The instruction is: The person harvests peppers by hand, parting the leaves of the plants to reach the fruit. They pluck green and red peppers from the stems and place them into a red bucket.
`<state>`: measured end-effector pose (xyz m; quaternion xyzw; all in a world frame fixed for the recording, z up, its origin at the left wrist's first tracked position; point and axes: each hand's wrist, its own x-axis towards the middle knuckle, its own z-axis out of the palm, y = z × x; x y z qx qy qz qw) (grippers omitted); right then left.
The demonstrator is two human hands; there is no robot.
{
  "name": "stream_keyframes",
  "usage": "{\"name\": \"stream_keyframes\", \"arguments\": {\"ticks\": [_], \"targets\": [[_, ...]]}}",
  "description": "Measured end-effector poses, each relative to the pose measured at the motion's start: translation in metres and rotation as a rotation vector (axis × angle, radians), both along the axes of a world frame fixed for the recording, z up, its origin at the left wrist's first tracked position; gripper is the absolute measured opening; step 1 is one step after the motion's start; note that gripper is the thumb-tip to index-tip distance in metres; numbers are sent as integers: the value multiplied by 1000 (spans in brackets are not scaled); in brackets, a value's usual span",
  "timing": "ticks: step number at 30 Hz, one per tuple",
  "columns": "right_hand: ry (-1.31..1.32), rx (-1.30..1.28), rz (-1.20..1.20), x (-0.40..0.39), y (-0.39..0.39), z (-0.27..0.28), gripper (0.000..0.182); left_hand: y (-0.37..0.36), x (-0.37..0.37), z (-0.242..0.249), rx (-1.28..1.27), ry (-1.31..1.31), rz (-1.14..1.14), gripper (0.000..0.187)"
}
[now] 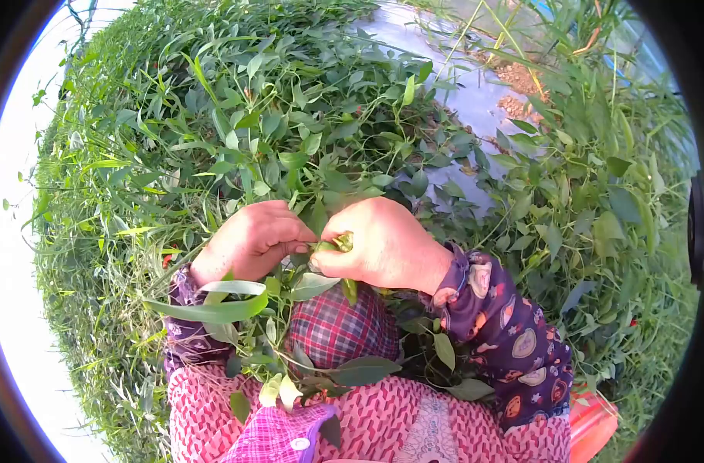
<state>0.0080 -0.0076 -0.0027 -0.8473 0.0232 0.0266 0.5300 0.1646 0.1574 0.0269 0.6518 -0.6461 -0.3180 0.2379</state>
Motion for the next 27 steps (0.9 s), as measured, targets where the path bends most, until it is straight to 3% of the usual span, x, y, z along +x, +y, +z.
{"name": "stream_keyframes", "arguments": {"ticks": [1,3,5,7,8,9,10,12,13,14,15,16,17,18,19,21,22,23,25,26,27], "targets": [[276,334,82,2,-4,-2,23,1,-1,-3,1,5,-3,20],[347,478,110,-1,-10,-8,30,2,-2,-7,-97,24,42,18],[358,1175,187,-13,-17,3,29,10,1,-22,-109,-380,184,15],[298,1005,107,-39,-41,43,35,23,12,-34,-112,-374,316,15],[252,1031,83,-59,-57,49,31,25,13,-29,-99,-340,323,14],[223,1096,-96,-83,-69,64,33,24,14,-16,-84,-352,233,12],[179,981,-299,-109,-84,76,32,27,18,-14,-97,-359,170,15],[-3,702,-746,-178,-117,90,48,28,20,-15,-114,-368,120,18],[-159,575,-736,-230,-147,97,41,26,16,-18,22,-316,252,29],[-246,619,-1049,-306,-177,116,37,24,12,-20,163,-259,383,40],[-210,391,-1111,-451,-239,128,41,19,9,-18,170,-251,389,40],[-197,394,-1114,-484,-217,152,41,9,8,-11,313,-298,375,53],[-62,-354,-1390,-514,-194,175,31,0,9,-5,454,-347,351,66],[101,-1144,-1534,-536,-176,194,22,-6,9,-5,352,-373,275,78],[280,-1965,-1517,-548,-168,203,17,-14,11,-3,353,-323,264,74],[284,-1941,-1542,-556,-165,204,17,-19,36,-24,302,-64,181,65],[280,-1910,-1569,-559,-165,204,17,-33,40,-19,558,84,321,55],[276,-1878,-1601,-563,-164,202,17,-46,38,-18,633,75,428,44],[274,-1817,-1666,-571,-159,200,18,-54,45,-37,467,-376,306,35],[273,-1787,-1701,-576,-156,199,18,-65,32,-31,565,-529,370,27],[269,-1757,-1738,-581,-152,199,18,-68,27,-35,566,-531,363,27]]}}
